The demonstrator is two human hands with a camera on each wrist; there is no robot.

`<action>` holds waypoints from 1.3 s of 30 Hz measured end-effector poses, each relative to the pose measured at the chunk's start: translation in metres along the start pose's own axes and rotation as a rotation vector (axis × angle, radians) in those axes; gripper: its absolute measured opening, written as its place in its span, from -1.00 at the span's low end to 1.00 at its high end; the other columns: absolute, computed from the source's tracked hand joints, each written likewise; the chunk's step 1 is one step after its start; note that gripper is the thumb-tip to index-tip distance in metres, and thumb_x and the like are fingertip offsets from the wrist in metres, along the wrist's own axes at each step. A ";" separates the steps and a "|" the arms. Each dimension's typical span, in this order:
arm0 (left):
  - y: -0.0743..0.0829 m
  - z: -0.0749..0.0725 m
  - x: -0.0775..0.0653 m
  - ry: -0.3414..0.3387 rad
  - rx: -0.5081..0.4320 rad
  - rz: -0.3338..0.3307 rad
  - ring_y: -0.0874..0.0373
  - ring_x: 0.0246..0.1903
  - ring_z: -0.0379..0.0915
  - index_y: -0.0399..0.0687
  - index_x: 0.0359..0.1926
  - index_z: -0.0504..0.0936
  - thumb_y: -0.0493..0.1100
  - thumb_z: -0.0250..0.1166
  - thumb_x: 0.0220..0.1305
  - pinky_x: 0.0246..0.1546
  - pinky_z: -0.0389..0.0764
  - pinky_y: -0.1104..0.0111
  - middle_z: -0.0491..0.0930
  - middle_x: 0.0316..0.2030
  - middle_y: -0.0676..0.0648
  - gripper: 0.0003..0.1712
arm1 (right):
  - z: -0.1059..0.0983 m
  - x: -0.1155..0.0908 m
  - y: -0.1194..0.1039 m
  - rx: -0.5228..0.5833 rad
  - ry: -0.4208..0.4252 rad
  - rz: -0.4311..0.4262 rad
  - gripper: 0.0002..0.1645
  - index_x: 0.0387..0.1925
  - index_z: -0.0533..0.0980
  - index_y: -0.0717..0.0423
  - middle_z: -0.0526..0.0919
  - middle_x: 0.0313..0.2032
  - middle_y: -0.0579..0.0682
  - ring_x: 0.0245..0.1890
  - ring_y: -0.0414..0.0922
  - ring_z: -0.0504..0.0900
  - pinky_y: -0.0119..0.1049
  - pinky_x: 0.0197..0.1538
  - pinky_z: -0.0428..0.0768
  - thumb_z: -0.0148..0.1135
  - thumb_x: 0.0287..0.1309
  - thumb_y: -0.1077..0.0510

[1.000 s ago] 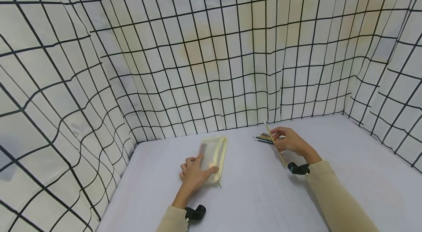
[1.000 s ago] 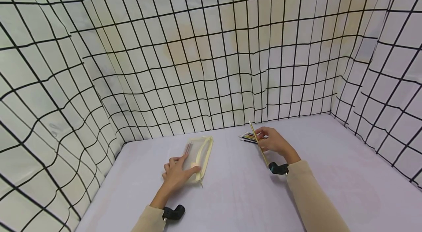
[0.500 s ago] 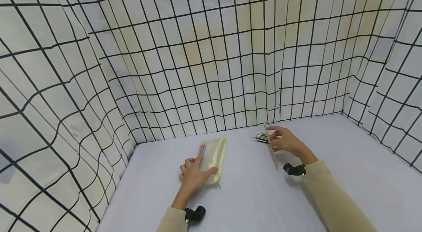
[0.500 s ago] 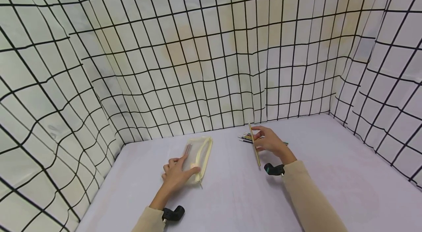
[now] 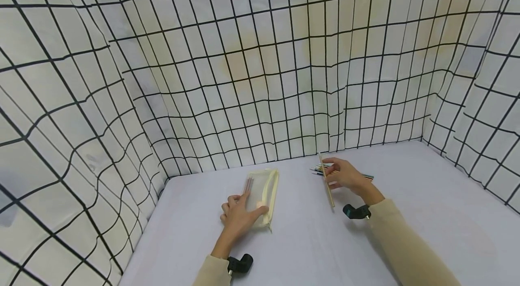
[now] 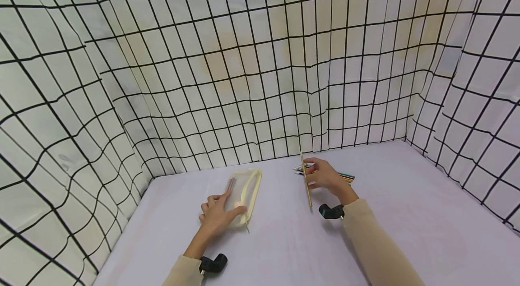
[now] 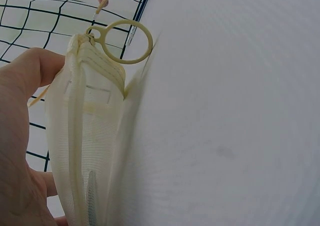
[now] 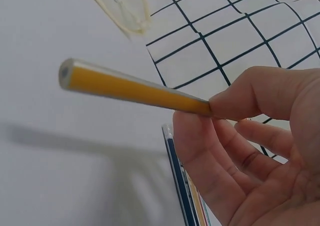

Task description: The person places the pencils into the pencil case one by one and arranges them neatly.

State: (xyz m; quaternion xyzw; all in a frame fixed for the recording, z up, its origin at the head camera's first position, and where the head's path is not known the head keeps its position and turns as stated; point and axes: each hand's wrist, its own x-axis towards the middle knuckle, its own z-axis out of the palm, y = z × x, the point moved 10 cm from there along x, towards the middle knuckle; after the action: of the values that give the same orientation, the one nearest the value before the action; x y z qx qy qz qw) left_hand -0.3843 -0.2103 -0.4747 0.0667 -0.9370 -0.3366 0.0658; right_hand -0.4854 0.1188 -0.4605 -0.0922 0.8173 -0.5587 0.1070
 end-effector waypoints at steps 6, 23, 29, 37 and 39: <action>0.001 0.000 0.000 0.001 0.001 0.001 -0.28 0.22 0.08 -0.02 0.49 0.38 0.38 0.42 0.00 0.02 0.15 -0.14 0.25 0.29 -0.29 0.09 | 0.010 0.000 -0.003 0.055 -0.003 0.005 -0.19 0.49 0.24 0.21 0.53 -0.03 0.18 -0.15 -0.05 0.62 -0.15 -0.07 0.73 0.26 0.24 0.40; -0.001 0.000 0.001 0.002 0.000 -0.004 -0.27 0.23 0.08 -0.01 0.48 0.39 0.38 0.42 -0.01 0.03 0.15 -0.14 0.25 0.30 -0.29 0.09 | 0.042 0.000 -0.009 0.122 0.023 0.020 -0.19 0.45 0.31 0.21 0.56 -0.01 0.22 -0.20 -0.04 0.66 -0.14 -0.13 0.75 0.29 0.16 0.45; -0.001 0.000 0.001 0.004 0.004 -0.006 -0.27 0.23 0.09 0.00 0.48 0.39 0.37 0.42 -0.02 0.04 0.16 -0.14 0.25 0.30 -0.28 0.08 | 0.052 -0.002 -0.010 0.138 0.026 0.036 -0.19 0.43 0.33 0.20 0.55 0.00 0.22 -0.21 -0.04 0.67 -0.14 -0.15 0.75 0.31 0.14 0.46; 0.000 0.000 0.000 0.003 -0.001 -0.006 -0.28 0.24 0.08 -0.01 0.47 0.39 0.37 0.42 -0.02 0.03 0.15 -0.14 0.25 0.30 -0.29 0.08 | 0.066 -0.004 -0.012 0.147 0.015 0.045 -0.19 0.43 0.32 0.25 0.56 -0.02 0.24 -0.22 -0.04 0.66 -0.16 -0.16 0.75 0.28 0.12 0.48; 0.000 0.000 0.000 0.002 -0.001 -0.006 -0.28 0.24 0.07 -0.02 0.47 0.39 0.37 0.42 -0.02 0.03 0.15 -0.14 0.25 0.30 -0.29 0.08 | 0.071 -0.004 -0.013 0.144 0.019 0.054 -0.19 0.43 0.33 0.24 0.57 -0.04 0.22 -0.22 -0.04 0.66 -0.16 -0.17 0.75 0.28 0.12 0.48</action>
State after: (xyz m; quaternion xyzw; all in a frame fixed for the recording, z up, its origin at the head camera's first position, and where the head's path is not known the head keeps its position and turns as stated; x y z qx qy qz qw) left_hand -0.3843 -0.2104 -0.4748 0.0701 -0.9365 -0.3372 0.0659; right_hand -0.4614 0.0523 -0.4733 -0.0571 0.7782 -0.6138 0.1205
